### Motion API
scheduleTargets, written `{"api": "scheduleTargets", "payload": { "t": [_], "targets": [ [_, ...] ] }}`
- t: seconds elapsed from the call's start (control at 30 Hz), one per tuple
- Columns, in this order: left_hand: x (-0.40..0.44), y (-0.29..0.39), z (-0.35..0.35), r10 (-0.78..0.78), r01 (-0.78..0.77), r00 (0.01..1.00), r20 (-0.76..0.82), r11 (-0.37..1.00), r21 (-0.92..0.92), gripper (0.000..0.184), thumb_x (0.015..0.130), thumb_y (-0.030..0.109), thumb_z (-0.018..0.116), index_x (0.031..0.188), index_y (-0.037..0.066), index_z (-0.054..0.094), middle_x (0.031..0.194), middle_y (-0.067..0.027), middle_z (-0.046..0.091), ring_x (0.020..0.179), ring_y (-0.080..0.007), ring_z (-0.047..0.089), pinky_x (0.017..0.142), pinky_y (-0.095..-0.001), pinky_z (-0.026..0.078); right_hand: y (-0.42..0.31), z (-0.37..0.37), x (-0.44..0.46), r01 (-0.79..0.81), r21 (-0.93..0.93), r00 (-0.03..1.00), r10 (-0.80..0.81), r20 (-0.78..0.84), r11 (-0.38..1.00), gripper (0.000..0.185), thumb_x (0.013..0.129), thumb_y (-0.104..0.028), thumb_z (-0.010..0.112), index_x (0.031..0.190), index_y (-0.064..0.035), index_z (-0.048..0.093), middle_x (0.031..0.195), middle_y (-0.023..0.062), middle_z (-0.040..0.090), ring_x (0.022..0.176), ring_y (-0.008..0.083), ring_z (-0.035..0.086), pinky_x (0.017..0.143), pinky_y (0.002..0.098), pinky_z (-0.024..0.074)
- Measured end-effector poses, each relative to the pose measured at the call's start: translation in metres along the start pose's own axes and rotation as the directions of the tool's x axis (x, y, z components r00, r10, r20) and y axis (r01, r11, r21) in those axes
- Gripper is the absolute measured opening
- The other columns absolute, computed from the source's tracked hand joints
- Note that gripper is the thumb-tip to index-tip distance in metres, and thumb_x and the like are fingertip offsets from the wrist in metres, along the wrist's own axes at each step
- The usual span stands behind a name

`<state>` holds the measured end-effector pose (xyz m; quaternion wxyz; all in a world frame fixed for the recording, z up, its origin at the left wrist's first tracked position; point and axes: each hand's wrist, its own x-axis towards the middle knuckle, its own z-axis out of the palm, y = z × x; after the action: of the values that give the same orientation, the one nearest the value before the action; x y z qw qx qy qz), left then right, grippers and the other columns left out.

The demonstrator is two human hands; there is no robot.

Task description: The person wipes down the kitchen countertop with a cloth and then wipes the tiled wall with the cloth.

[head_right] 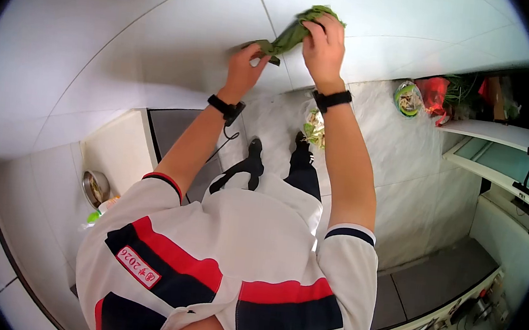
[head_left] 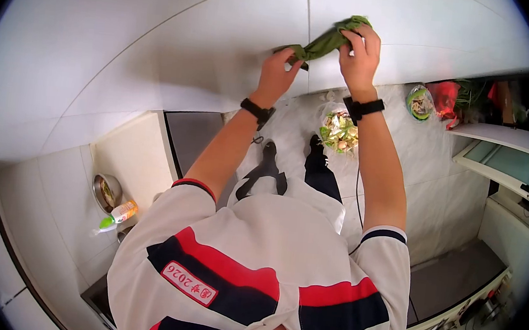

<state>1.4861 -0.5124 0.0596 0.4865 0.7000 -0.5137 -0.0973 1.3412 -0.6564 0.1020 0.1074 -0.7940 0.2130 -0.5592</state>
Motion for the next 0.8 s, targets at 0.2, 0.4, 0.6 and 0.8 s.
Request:
{"api": "scheduleTargets", "payload": {
  "t": [0.2, 0.4, 0.6, 0.8],
  "targets": [
    [0.003, 0.016, 0.032, -0.034, 0.036, 0.999, -0.032, 0.998, 0.045, 0.029, 0.081, 0.011, 0.071, 0.107, 0.002, 0.060, 0.095, -0.0144, 0.067, 0.080, -0.0297, 0.065, 0.071, -0.0365, 0.052, 0.029, -0.047, -0.018, -0.168, -0.025, 0.985, 0.167, -0.039, 0.985, 0.034, 0.067, 0.008, 0.066, 0.098, -0.0062, 0.065, 0.106, 0.0111, 0.057, 0.106, 0.0324, 0.054, 0.091, 0.0422, 0.0457],
    [0.001, 0.049, -0.033, 0.071, -0.030, 0.957, -0.281, 0.988, 0.150, 0.030, 0.083, 0.009, 0.070, 0.110, 0.002, 0.057, 0.100, -0.0131, 0.063, 0.079, -0.0248, 0.065, 0.072, -0.0343, 0.053, 0.007, -0.025, 0.013, -0.189, 0.140, 0.967, 0.210, -0.147, 0.972, 0.035, 0.072, 0.007, 0.065, 0.104, -0.0054, 0.063, 0.112, 0.0131, 0.054, 0.109, 0.0333, 0.050, 0.095, 0.0421, 0.0415],
    [0.002, 0.068, -0.128, -0.003, 0.039, 0.831, -0.557, 0.998, 0.053, 0.028, 0.081, 0.003, 0.069, 0.108, 0.002, 0.059, 0.090, -0.0116, 0.063, 0.075, -0.0222, 0.064, 0.069, -0.0307, 0.052, -0.076, 0.018, 0.067, 0.037, 0.270, 0.980, 0.018, -0.199, 0.962, 0.034, 0.070, 0.006, 0.064, 0.102, -0.0061, 0.065, 0.109, 0.0121, 0.056, 0.109, 0.0337, 0.053, 0.095, 0.0417, 0.0437],
    [-0.007, 0.034, -0.097, 0.032, 0.003, 0.909, -0.415, 0.996, 0.084, 0.024, 0.079, 0.004, 0.069, 0.101, 0.001, 0.062, 0.090, -0.0127, 0.065, 0.076, -0.0241, 0.065, 0.070, -0.0344, 0.052, -0.089, 0.021, 0.058, 0.097, 0.191, 0.994, -0.084, -0.075, 0.977, 0.036, 0.066, 0.008, 0.063, 0.099, -0.0069, 0.066, 0.106, 0.0116, 0.056, 0.109, 0.0344, 0.053, 0.093, 0.0429, 0.0454]
  ]
}}
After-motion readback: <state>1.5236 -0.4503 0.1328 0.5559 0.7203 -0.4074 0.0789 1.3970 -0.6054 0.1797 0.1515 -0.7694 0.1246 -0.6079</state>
